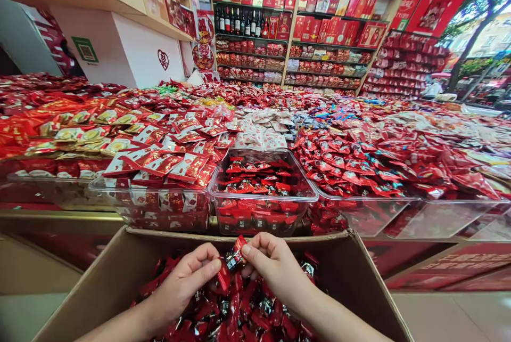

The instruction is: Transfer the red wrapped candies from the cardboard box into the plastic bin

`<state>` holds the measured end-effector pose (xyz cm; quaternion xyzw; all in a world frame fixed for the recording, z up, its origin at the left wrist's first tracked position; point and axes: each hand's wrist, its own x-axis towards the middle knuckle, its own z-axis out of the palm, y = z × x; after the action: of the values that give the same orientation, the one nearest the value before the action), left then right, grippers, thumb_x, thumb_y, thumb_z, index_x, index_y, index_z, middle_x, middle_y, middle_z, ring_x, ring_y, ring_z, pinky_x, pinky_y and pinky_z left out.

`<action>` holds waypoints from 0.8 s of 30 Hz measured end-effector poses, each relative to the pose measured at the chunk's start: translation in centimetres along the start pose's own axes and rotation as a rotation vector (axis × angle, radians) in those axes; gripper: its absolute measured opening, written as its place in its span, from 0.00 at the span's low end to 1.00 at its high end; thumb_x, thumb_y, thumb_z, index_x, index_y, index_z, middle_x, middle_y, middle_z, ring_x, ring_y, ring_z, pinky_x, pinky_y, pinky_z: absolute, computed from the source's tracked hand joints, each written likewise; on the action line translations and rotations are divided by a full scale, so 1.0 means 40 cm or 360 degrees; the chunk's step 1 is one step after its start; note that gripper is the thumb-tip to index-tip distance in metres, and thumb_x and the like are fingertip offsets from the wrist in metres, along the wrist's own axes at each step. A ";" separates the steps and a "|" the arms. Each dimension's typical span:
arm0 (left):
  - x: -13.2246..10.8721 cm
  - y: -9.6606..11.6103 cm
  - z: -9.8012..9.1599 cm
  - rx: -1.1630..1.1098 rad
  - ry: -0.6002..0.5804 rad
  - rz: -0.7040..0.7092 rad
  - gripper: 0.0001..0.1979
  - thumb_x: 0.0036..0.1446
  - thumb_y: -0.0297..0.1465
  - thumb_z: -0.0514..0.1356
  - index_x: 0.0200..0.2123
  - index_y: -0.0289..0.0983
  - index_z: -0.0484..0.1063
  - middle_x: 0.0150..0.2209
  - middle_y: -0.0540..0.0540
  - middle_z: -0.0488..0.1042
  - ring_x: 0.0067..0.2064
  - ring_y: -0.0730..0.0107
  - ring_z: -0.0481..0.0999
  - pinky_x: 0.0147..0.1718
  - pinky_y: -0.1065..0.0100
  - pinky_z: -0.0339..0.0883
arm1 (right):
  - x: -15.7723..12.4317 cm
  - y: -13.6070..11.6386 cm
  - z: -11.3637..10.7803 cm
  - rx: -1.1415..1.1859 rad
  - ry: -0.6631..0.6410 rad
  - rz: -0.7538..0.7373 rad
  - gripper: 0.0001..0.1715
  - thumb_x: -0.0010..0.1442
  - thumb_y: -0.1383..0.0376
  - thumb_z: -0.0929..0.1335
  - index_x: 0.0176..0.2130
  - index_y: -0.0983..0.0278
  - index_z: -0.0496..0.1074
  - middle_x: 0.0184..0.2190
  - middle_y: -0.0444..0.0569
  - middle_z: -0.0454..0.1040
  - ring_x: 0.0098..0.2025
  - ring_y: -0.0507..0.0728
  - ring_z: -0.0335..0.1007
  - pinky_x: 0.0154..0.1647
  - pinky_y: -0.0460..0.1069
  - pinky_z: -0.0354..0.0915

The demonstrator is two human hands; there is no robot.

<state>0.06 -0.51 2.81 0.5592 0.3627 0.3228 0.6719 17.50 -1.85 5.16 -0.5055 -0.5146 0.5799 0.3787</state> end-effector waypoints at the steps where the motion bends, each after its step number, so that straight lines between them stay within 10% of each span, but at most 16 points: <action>1: 0.002 0.001 -0.004 -0.0030 0.0033 0.0010 0.10 0.53 0.36 0.50 0.26 0.36 0.58 0.21 0.54 0.62 0.24 0.79 0.60 0.26 0.74 0.55 | -0.004 0.004 0.001 -0.0057 -0.0020 -0.0016 0.15 0.51 0.57 0.62 0.25 0.67 0.60 0.17 0.42 0.65 0.20 0.47 0.60 0.21 0.43 0.57; 9: 0.000 0.009 -0.004 -0.0222 -0.0018 -0.0040 0.09 0.53 0.36 0.50 0.26 0.37 0.56 0.20 0.56 0.58 0.23 0.79 0.59 0.23 0.73 0.59 | -0.047 0.017 -0.009 -0.1353 -0.0162 -0.1103 0.31 0.50 0.64 0.64 0.52 0.63 0.51 0.53 0.56 0.52 0.53 0.57 0.49 0.50 0.52 0.53; 24: -0.001 -0.007 0.004 -0.0052 -0.0018 -0.0175 0.16 0.53 0.42 0.45 0.28 0.35 0.62 0.21 0.52 0.67 0.23 0.74 0.65 0.24 0.72 0.58 | -0.071 -0.049 -0.014 -0.1618 0.0073 -0.1546 0.08 0.51 0.64 0.64 0.35 0.60 0.63 0.32 0.49 0.73 0.31 0.52 0.68 0.32 0.45 0.63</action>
<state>0.17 -0.66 2.54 0.5292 0.3839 0.2883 0.6996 18.48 -4.10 7.68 -0.3449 -0.8812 0.0218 0.3225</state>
